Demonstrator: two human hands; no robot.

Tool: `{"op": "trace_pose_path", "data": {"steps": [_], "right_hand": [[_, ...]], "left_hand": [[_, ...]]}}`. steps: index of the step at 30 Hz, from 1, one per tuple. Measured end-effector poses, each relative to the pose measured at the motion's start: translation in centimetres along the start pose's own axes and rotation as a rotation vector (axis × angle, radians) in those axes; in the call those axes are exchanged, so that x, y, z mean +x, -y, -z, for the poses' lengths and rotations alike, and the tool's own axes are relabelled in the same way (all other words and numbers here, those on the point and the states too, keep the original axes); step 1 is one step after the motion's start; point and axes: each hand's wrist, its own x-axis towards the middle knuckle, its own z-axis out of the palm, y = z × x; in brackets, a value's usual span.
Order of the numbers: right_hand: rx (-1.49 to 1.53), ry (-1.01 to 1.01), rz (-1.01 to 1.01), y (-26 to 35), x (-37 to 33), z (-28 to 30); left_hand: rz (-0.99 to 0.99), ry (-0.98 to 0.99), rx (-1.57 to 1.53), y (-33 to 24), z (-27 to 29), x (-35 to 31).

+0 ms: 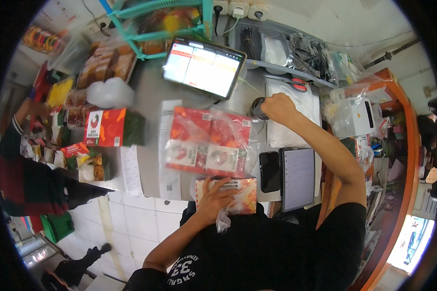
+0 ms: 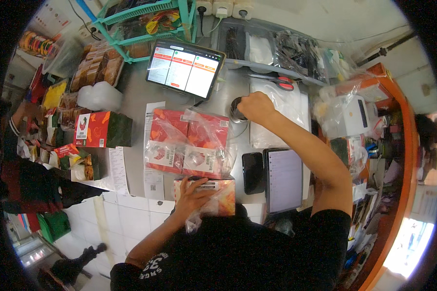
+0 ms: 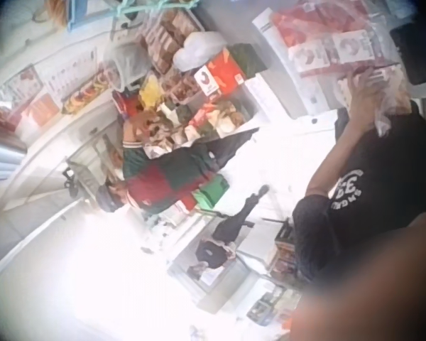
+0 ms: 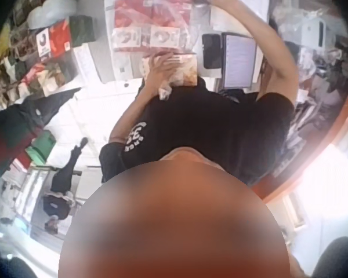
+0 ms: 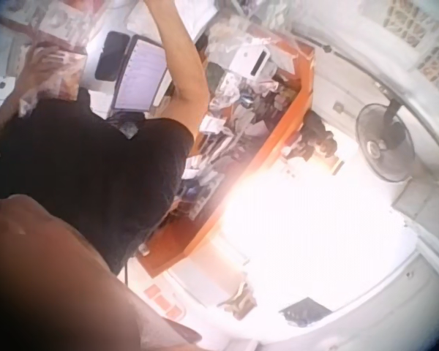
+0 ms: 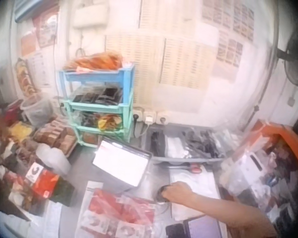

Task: The person packs food items into plastic bags at a counter, including red boxes and other packaged goods. They handle receipts and place items into bags, then move to a display case to attach a receipt. The person also interacts with a payment terminal and organizes items on the counter.

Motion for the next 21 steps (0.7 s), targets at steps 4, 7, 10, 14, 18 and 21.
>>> {"op": "trace_pose_path", "data": {"steps": [4, 7, 10, 14, 18, 21], "right_hand": [[0.010, -0.064, -0.047, -0.9, -1.0, 1.7], [0.083, -0.084, -0.117, -1.3, -1.6, 2.6], [0.165, -0.135, -0.191, -1.3, -2.5, 3.8], [0.194, -0.224, -0.324, -0.6, -4.9, 7.0], [0.520, -0.419, -0.372, 3.7, -9.3, 9.8], [0.809, -0.444, -0.410, 10.8, -12.0, 9.7]], "left_hand": [[-0.009, 0.007, -0.017, -0.4, 0.6, 0.3], [-0.038, -0.030, -0.020, -0.5, 0.9, 0.4], [-0.038, -0.042, -0.032, -0.8, 1.1, 0.3], [-0.019, -0.017, -0.030, -0.7, 0.9, 0.3], [-0.084, -0.137, -0.036, -0.5, 0.3, 0.2], [-0.066, -0.162, -0.072, -0.8, 0.1, 0.0]]}}
